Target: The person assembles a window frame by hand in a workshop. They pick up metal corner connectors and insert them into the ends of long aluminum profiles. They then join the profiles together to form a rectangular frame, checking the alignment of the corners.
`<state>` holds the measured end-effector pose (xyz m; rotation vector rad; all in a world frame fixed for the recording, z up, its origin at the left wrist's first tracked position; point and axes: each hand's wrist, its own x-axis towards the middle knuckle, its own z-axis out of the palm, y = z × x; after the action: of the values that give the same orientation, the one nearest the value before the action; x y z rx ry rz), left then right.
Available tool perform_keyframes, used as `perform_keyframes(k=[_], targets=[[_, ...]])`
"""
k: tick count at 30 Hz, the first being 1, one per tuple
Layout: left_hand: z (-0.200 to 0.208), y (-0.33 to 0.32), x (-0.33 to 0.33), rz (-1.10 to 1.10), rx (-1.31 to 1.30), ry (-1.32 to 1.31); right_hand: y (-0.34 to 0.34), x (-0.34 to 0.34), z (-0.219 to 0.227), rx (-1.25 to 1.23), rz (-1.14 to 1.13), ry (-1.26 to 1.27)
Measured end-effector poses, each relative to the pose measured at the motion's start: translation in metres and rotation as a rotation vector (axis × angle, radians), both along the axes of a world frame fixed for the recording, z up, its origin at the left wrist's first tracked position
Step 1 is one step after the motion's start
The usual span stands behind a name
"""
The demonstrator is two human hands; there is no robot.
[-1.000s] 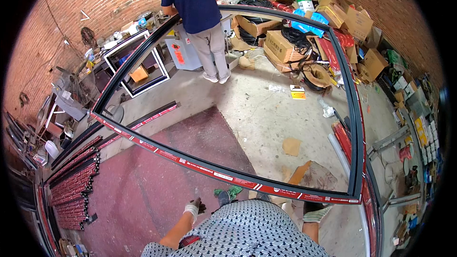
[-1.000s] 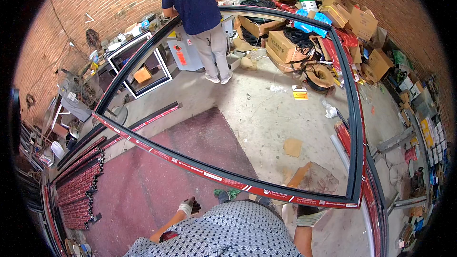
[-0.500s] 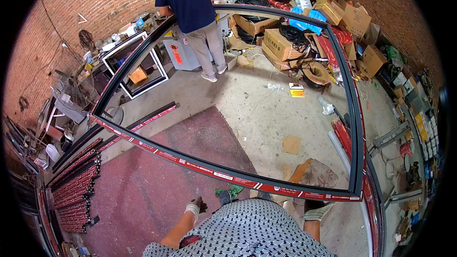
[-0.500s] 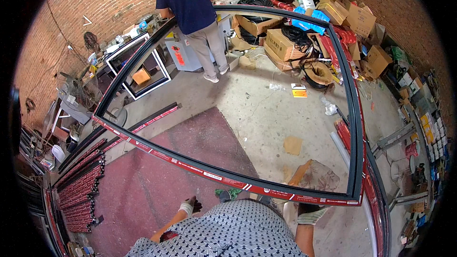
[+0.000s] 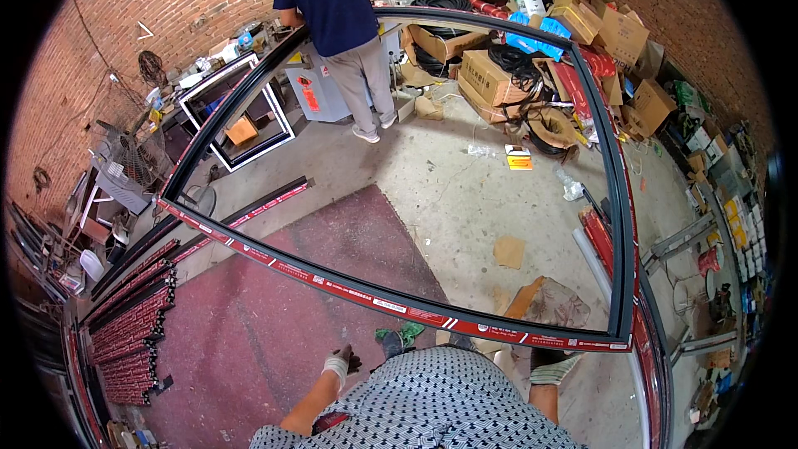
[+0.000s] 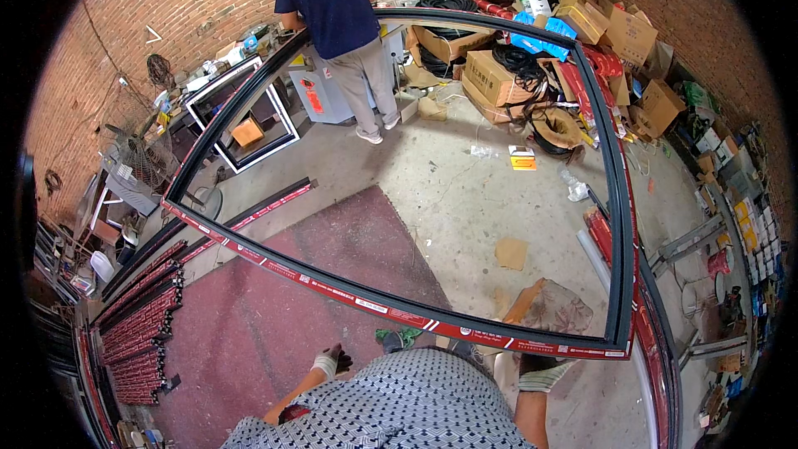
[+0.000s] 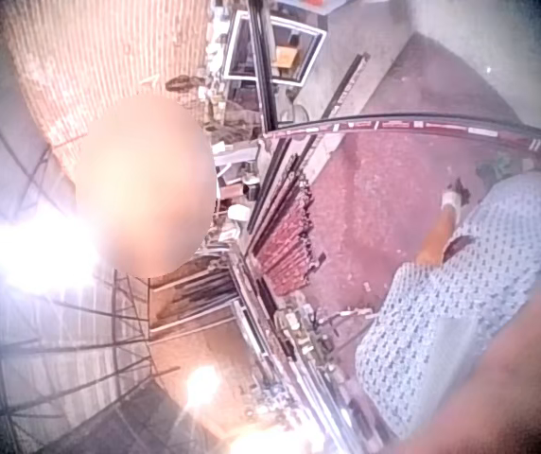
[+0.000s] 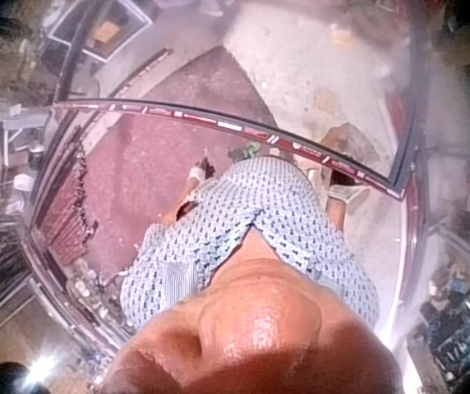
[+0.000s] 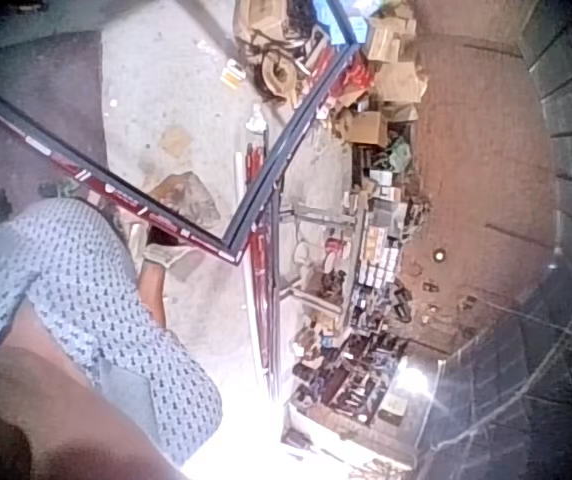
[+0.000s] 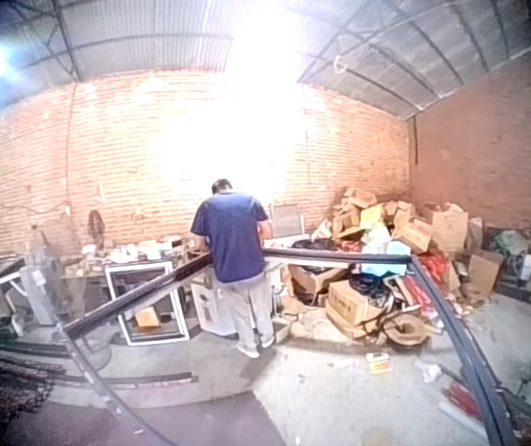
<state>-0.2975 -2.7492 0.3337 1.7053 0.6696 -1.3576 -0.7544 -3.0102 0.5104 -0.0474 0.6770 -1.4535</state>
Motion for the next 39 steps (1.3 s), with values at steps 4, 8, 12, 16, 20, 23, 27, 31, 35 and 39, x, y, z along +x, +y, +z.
perform_keyframes(k=[4,8,12,16,20,23,27,31,35,39], targets=[[-0.003,0.006,-0.001,-0.008,0.001,0.023,-0.001,0.006,0.007,0.047,-0.005,0.006],[0.001,0.002,-0.005,-0.028,-0.011,-0.019,0.000,0.010,0.011,0.039,0.012,-0.002],[-0.003,0.005,-0.006,-0.016,-0.033,-0.026,-0.001,0.005,0.000,-0.079,0.065,0.021],[0.003,0.000,-0.009,-0.042,0.003,-0.043,-0.005,-0.001,-0.008,-0.004,0.031,0.039],[-0.001,0.002,-0.008,-0.061,0.021,-0.053,-0.003,0.007,0.005,-0.033,0.068,0.035],[0.003,-0.002,-0.009,-0.060,0.031,-0.024,-0.003,0.005,0.004,-0.059,0.074,0.044],[0.003,-0.002,-0.009,-0.052,0.035,-0.043,-0.005,0.003,0.002,-0.075,0.070,0.045],[0.014,-0.005,-0.011,-0.084,0.016,-0.064,-0.006,0.003,-0.001,-0.084,0.066,0.048],[0.025,-0.008,-0.013,-0.071,0.013,-0.065,-0.006,0.003,-0.003,-0.095,0.073,0.049],[0.019,-0.006,-0.012,-0.068,-0.002,-0.061,-0.007,-0.001,-0.003,-0.117,0.081,0.050]])
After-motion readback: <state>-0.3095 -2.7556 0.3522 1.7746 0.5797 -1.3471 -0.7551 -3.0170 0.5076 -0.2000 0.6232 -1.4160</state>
